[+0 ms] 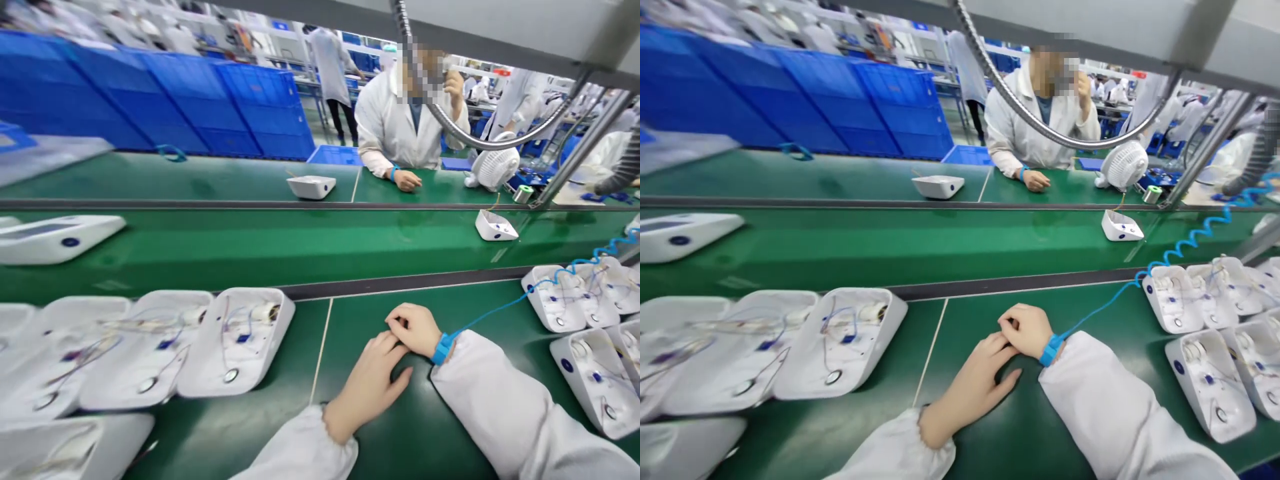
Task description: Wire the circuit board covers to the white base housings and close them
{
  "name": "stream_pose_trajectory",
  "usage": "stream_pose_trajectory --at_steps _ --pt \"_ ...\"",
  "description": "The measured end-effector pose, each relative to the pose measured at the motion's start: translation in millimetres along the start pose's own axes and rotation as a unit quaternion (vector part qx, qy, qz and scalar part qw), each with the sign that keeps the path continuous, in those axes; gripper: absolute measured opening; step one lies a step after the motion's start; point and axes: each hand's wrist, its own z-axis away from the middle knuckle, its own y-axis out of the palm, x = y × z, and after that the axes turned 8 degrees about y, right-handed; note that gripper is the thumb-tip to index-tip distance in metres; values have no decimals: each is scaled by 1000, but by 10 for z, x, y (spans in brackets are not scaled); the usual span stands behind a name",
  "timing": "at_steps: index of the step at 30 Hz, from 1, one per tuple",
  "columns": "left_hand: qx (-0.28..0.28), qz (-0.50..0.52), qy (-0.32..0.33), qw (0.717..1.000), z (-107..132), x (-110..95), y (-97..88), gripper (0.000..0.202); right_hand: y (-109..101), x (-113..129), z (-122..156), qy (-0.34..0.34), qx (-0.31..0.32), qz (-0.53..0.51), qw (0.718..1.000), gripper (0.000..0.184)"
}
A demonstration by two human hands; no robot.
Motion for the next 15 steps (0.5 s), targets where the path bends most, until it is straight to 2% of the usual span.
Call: stream_pose_trajectory --at_steps 15 --pt "-7 -17 -1 1000 1 -23 0 25 -42 0 -2 -4 9 -6 1000 14"
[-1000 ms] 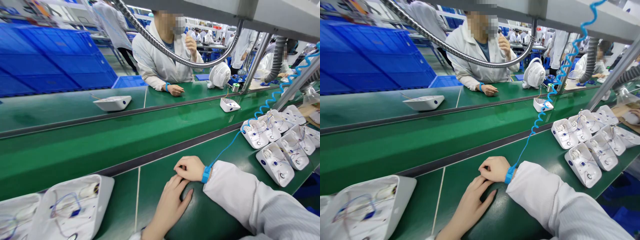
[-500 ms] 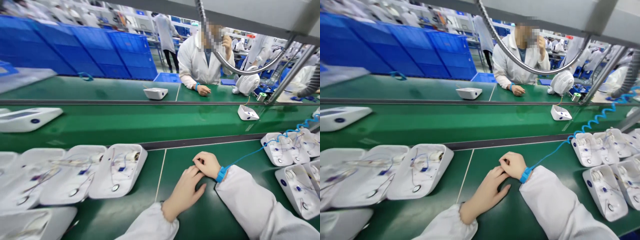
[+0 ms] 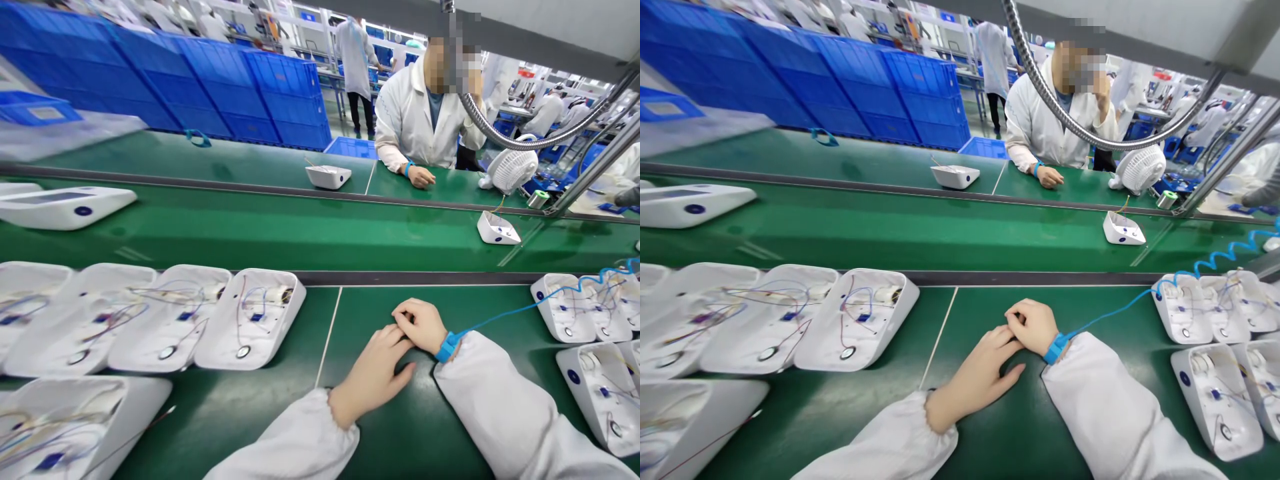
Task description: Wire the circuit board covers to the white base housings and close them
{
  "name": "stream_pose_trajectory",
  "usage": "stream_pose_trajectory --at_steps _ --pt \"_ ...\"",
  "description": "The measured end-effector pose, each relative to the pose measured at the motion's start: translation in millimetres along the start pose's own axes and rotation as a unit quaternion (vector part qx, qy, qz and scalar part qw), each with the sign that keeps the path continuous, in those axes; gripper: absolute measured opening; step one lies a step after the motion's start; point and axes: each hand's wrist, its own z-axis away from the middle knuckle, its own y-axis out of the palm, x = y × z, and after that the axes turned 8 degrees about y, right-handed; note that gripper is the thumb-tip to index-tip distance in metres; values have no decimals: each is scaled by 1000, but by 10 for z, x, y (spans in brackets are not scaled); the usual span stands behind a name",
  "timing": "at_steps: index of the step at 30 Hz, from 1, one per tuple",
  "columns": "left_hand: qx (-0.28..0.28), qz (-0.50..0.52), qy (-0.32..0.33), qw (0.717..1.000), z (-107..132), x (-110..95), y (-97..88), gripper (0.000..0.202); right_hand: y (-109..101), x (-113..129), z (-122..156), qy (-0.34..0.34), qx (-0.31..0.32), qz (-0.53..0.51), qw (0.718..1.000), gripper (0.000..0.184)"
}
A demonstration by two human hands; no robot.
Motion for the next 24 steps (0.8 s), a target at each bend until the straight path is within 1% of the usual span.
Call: stream_pose_trajectory --at_steps 9,14,24 --pt "3 3 -5 1000 1 2 1 27 -3 1 5 1 1 -3 1000 15" --pt "-8 2 4 1000 5 6 6 28 -1 -10 6 1 2 -2 1000 15" --pt "-7 9 3 1000 5 0 3 29 -5 -8 9 -2 2 -5 1000 14"
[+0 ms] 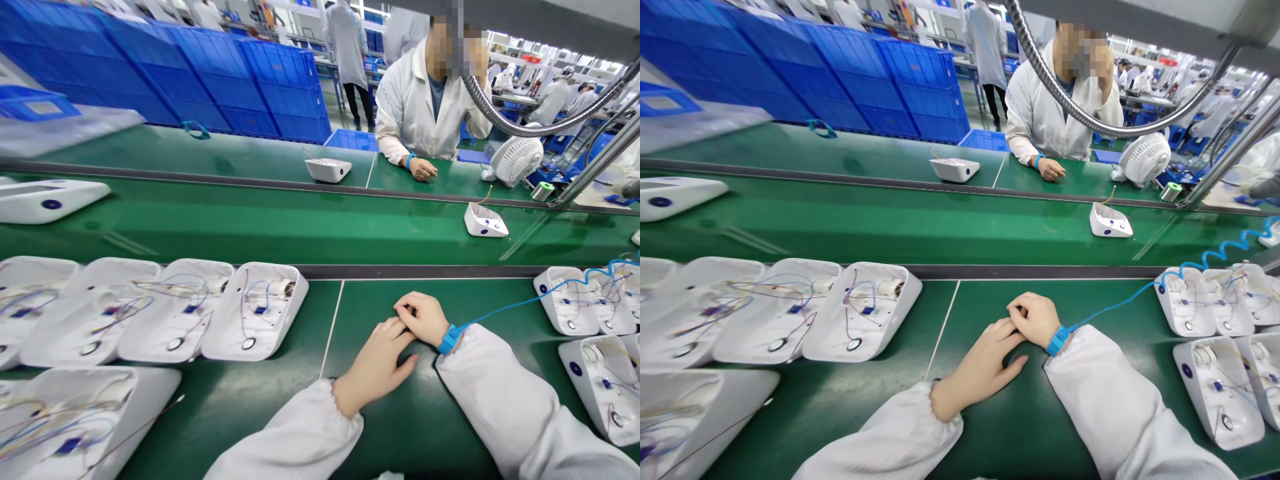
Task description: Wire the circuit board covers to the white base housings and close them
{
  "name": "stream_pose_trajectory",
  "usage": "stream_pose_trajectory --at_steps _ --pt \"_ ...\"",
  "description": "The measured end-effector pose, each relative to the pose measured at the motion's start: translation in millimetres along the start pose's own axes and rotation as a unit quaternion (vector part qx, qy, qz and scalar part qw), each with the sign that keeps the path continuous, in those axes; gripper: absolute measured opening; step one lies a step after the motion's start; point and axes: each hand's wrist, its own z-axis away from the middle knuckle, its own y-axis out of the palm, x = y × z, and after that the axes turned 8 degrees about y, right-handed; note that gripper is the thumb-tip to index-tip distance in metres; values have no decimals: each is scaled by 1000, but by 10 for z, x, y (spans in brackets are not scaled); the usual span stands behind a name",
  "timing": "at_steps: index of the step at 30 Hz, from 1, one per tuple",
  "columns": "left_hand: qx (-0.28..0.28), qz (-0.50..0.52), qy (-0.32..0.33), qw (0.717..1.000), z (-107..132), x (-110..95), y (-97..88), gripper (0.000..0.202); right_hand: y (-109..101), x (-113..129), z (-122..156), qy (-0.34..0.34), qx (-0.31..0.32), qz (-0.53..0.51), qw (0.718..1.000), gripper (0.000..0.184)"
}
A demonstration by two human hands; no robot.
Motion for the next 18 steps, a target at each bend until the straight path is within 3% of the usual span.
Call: stream_pose_trajectory --at_steps 18 --pt "14 10 -8 1000 8 21 18 28 6 2 6 1 -7 -7 1000 15"
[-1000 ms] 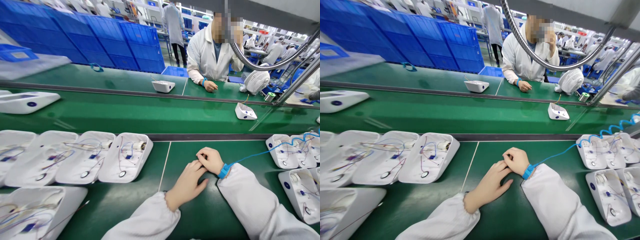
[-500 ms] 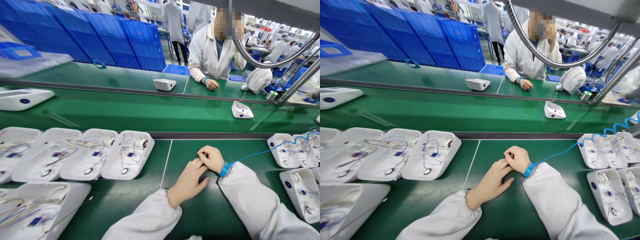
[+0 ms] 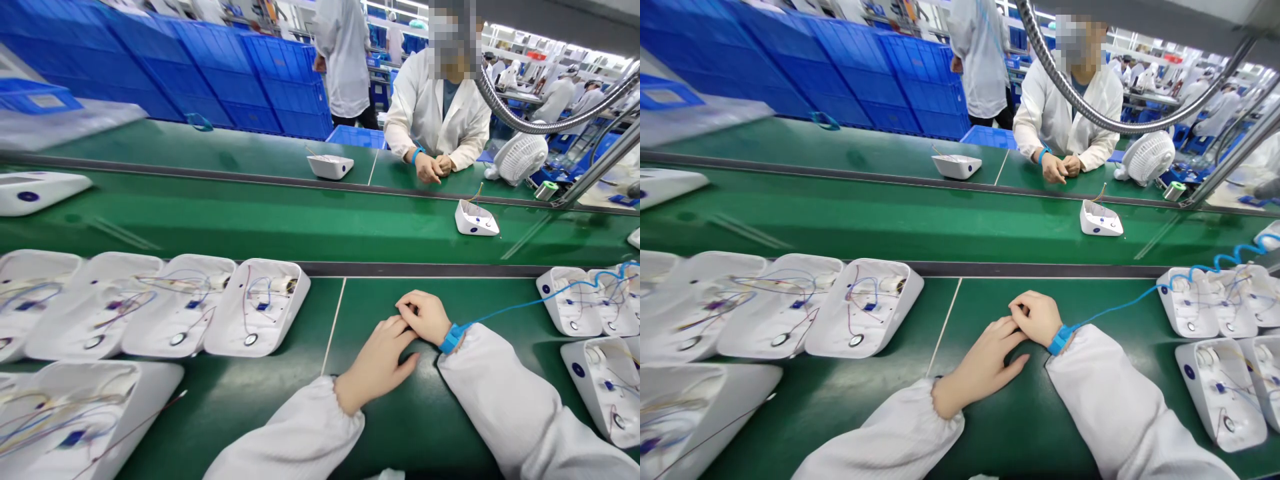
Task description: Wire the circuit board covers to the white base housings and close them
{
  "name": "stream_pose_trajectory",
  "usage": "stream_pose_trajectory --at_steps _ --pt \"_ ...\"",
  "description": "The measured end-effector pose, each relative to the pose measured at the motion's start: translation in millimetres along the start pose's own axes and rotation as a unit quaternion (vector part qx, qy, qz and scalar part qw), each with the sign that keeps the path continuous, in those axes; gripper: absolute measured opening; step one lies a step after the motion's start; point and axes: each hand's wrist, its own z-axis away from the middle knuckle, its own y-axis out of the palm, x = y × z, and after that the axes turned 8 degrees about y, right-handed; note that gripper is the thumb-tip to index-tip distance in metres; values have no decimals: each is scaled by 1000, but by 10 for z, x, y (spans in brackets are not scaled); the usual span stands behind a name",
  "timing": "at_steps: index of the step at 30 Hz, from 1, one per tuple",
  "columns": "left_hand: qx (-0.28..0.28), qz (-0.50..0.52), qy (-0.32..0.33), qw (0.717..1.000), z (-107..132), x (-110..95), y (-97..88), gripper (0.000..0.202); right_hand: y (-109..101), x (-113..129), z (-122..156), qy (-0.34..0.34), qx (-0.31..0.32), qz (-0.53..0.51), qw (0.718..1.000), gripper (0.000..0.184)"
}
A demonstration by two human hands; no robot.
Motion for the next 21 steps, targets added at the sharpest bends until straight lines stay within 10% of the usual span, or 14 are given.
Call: stream_pose_trajectory --at_steps 21 --pt "-3 6 3 1000 14 10 25 28 5 -19 1 -5 -3 -7 1000 16"
